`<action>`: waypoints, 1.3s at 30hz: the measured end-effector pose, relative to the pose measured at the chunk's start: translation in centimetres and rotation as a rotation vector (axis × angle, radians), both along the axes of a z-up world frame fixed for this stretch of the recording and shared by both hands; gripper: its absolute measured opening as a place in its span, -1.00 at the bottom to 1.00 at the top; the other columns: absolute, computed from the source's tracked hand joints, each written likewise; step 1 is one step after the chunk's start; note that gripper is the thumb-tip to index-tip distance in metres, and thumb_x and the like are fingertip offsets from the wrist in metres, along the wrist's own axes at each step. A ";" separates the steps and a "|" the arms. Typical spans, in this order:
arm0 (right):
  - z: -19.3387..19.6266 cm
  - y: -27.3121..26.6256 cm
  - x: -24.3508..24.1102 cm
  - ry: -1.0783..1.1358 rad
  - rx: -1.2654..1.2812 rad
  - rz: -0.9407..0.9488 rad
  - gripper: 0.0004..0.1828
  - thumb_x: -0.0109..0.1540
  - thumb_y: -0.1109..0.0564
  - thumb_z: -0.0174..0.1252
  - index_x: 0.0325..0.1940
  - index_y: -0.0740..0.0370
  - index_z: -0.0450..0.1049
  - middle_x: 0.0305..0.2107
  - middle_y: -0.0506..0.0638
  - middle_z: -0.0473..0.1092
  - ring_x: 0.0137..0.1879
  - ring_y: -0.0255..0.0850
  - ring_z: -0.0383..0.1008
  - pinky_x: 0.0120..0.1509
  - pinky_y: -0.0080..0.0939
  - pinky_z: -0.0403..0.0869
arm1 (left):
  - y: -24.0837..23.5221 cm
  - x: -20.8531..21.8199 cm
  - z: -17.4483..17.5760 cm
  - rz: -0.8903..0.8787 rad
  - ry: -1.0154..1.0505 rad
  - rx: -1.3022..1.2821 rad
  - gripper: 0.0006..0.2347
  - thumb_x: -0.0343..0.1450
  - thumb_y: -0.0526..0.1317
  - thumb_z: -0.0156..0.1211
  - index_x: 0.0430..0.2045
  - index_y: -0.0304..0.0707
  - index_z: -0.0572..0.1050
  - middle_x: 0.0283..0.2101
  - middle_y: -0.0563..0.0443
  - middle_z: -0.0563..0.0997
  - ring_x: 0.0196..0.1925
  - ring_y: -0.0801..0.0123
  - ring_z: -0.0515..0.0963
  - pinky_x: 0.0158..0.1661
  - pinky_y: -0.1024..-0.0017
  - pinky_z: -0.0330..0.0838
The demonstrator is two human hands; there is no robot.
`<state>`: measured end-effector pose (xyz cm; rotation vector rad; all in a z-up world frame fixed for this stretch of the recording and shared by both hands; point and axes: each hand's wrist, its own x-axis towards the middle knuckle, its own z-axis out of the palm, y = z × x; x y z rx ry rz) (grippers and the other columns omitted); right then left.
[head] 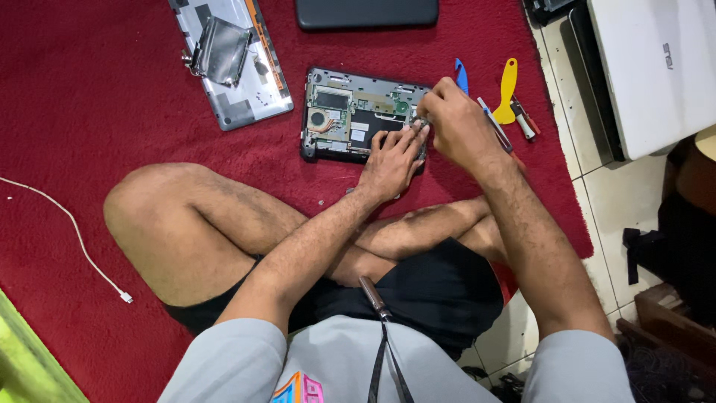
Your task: The person sits on a red rug and disassembles a laptop, removing the back cover and keyboard. They use a screwdriver to remove screws, disconnect cables, and remove the battery and motherboard. The person then reassembles the components in reverse order.
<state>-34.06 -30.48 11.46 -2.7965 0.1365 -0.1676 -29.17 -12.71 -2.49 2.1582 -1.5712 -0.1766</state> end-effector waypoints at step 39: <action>3.5 1.1 1.3 0.161 -0.001 -0.095 -0.30 0.25 0.16 0.35 0.48 0.02 0.32 0.04 0.21 0.30 0.02 0.44 0.57 -0.07 0.51 0.61 | 0.0 0.1 0.7 0.010 0.016 -0.007 -0.45 0.54 0.03 0.21 0.47 -0.08 0.32 0.43 0.01 0.43 0.31 0.21 0.42 0.41 -0.03 0.11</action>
